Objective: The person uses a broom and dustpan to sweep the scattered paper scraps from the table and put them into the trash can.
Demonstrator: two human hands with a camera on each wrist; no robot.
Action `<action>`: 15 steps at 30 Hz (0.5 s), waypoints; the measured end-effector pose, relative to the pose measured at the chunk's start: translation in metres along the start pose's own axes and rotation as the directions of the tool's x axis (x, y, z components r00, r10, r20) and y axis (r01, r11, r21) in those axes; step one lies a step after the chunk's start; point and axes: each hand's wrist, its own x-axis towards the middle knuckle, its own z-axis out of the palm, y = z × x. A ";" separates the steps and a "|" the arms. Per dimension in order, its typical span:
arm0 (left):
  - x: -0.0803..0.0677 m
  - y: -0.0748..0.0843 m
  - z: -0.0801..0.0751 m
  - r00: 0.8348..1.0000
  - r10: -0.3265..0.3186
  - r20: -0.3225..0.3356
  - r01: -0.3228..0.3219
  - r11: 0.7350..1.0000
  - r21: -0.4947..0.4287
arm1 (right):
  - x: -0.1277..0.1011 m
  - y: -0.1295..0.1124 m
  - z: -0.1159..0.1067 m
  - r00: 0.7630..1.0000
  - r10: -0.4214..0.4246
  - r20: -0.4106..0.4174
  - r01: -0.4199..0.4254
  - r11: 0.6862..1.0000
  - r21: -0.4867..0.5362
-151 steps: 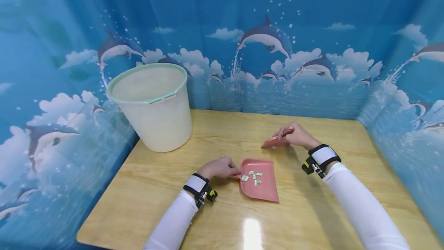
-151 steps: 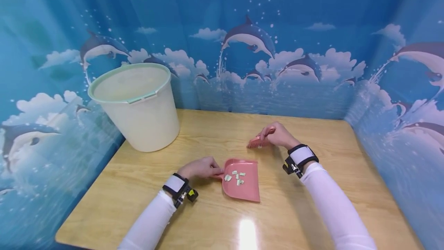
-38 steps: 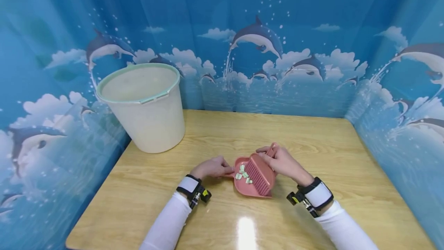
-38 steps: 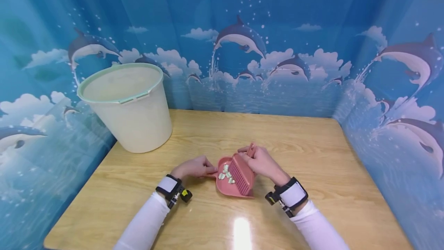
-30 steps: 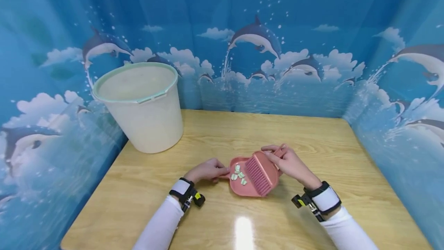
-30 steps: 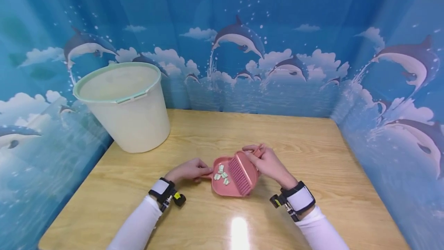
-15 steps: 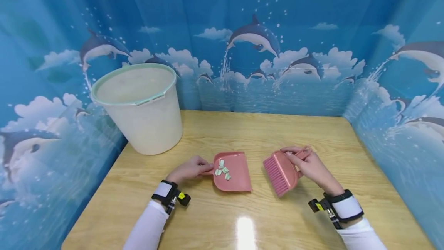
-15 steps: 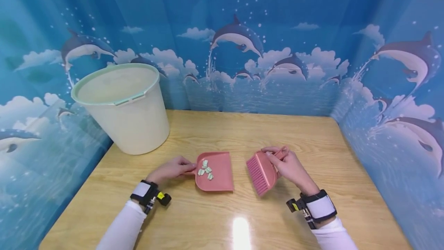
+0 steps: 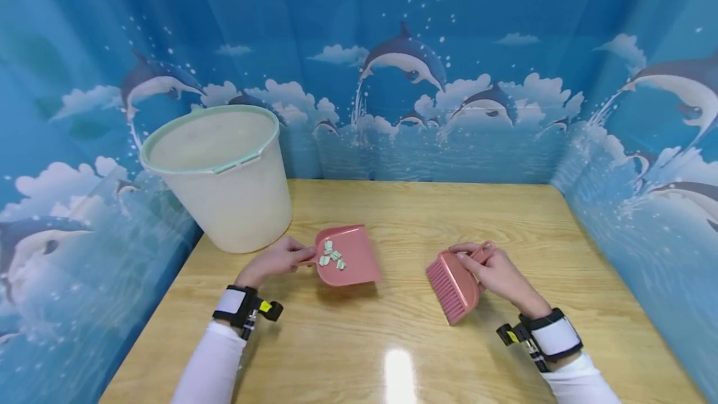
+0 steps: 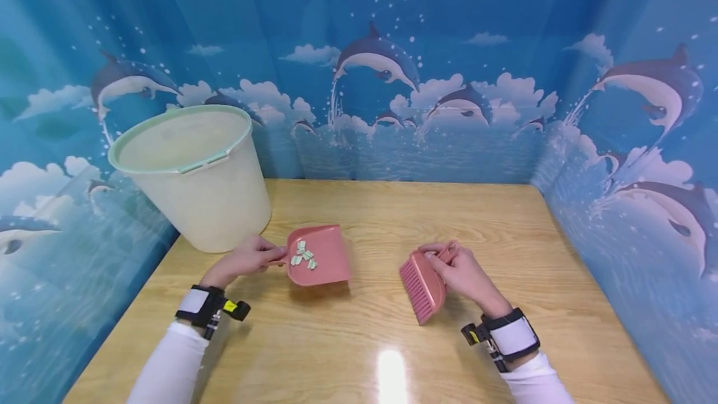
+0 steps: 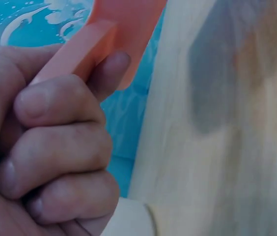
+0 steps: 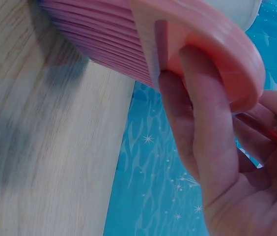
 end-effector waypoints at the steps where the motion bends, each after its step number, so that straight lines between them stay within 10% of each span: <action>1: -0.001 0.002 -0.004 1.000 -0.009 -0.010 0.009 1.000 0.002 | 0.000 0.000 0.000 1.000 0.003 0.002 -0.003 1.000 0.006; 15: -0.024 0.033 -0.055 0.993 -0.049 -0.103 0.049 0.999 0.003 | -0.005 0.004 -0.002 1.000 0.007 -0.010 -0.007 1.000 0.022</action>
